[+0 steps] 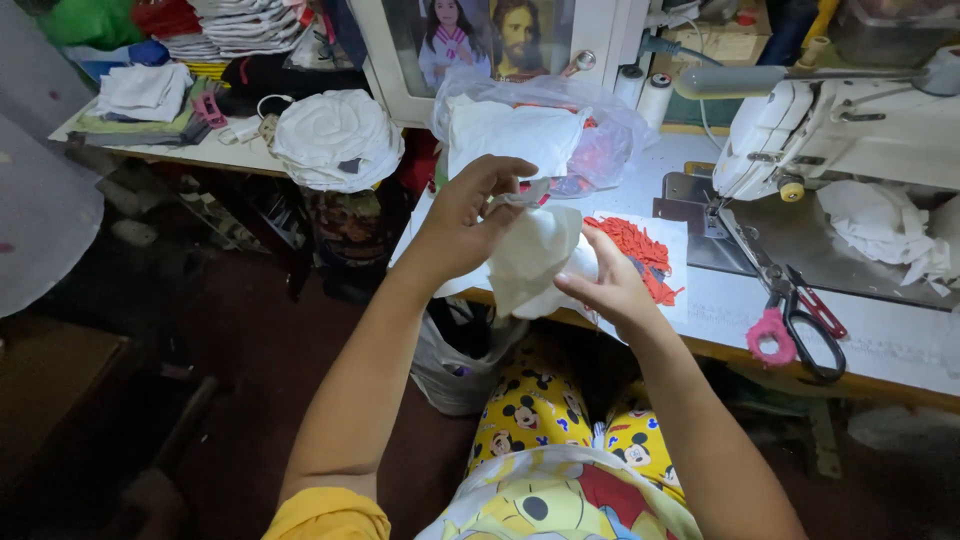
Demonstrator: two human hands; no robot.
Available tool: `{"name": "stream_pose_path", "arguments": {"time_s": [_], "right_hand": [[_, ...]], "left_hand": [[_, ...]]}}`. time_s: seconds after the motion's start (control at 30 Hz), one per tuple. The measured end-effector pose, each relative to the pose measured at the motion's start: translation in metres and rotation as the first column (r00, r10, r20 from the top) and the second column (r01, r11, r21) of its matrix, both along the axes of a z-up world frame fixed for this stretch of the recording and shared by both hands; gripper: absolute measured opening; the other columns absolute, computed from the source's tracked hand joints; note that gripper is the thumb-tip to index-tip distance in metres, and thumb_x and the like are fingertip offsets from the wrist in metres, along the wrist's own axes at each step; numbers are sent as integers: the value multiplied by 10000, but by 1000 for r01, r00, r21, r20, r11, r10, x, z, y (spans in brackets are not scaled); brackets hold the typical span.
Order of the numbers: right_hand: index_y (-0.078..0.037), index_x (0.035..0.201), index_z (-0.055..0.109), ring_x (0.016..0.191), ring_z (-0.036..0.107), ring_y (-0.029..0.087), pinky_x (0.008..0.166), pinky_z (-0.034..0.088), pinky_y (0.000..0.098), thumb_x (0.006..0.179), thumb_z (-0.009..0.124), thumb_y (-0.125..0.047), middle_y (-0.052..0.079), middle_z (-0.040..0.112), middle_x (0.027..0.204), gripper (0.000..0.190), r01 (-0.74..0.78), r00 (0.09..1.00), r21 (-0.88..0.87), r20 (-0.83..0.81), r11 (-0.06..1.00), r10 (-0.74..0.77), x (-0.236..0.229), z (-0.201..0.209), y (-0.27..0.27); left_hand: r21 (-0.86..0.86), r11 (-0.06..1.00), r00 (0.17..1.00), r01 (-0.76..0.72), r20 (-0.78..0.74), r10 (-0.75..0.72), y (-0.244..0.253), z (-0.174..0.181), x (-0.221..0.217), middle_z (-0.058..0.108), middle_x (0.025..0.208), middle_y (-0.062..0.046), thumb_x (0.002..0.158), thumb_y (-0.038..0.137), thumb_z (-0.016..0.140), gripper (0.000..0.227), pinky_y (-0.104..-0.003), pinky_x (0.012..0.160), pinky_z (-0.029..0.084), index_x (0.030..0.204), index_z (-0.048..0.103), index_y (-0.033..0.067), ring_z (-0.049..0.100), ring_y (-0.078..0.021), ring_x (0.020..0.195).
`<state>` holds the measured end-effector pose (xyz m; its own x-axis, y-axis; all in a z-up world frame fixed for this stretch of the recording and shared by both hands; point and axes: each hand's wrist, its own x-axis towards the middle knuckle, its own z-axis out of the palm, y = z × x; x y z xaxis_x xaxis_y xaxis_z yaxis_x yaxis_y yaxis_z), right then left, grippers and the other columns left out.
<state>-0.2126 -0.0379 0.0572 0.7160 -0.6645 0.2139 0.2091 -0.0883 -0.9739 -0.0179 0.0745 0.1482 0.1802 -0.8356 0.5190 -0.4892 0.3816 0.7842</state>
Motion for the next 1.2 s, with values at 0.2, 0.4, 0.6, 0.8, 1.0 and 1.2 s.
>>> {"name": "stream_pose_path", "arguments": {"time_s": [0.2, 0.4, 0.6, 0.8, 1.0, 1.2], "right_hand": [[-6, 1126, 678, 809, 749, 244, 744, 605, 380, 895, 724, -39, 159, 742, 938, 238, -13, 985, 218, 172, 976, -25, -10, -25, -1], [8, 1130, 688, 737, 748, 208, 639, 604, 343, 888, 720, -32, 120, 745, 872, 248, -26, 990, 344, 142, 939, -25, -37, -41, 26], [15, 1049, 730, 703, 748, 188, 640, 613, 351, 858, 715, 12, 101, 761, 816, 192, -50, 995, 374, -64, 926, 79, -55, -89, 30], [25, 1057, 708, 672, 751, 253, 608, 614, 419, 889, 703, -60, 175, 755, 799, 188, 18, 999, 462, -49, 887, 6, -98, -105, 4], [21, 1096, 687, 699, 759, 326, 639, 611, 479, 907, 661, -79, 219, 744, 823, 215, 120, 993, 458, -36, 881, -116, -145, -115, -39], [-2, 1098, 703, 674, 760, 268, 607, 602, 422, 855, 665, -76, 183, 753, 792, 257, 162, 986, 404, -91, 900, -137, -168, -99, -53]], "left_hand": [[-130, 977, 984, -171, -62, 164, -17, -38, -1, 646, 961, -59, 925, 51, 694, 304, -349, 845, 545, 1218, 658, 123, 657, -194, 932], [-308, 818, 869, -486, -74, 489, 7, -123, -47, 632, 960, -125, 921, 71, 705, 151, -362, 766, 583, 1049, 632, 39, 676, -282, 893], [135, 991, 687, -18, -718, 111, 32, -204, -115, 589, 850, -22, 926, 170, 740, 180, -267, 710, 535, 1037, 646, 62, 598, -115, 795], [175, 985, 398, 7, -904, 157, 38, -217, -98, 584, 758, 2, 922, 40, 711, 131, -238, 672, 505, 944, 591, 89, 617, -114, 723], [177, 972, 416, -152, -881, 225, 56, -220, -62, 595, 760, 22, 899, 32, 730, 147, -240, 679, 522, 925, 601, 96, 628, -97, 698], [156, 908, 846, -388, -332, 418, 72, -219, -37, 619, 971, -62, 832, -73, 641, 241, -330, 904, 512, 1039, 668, 47, 624, -198, 991]]}}
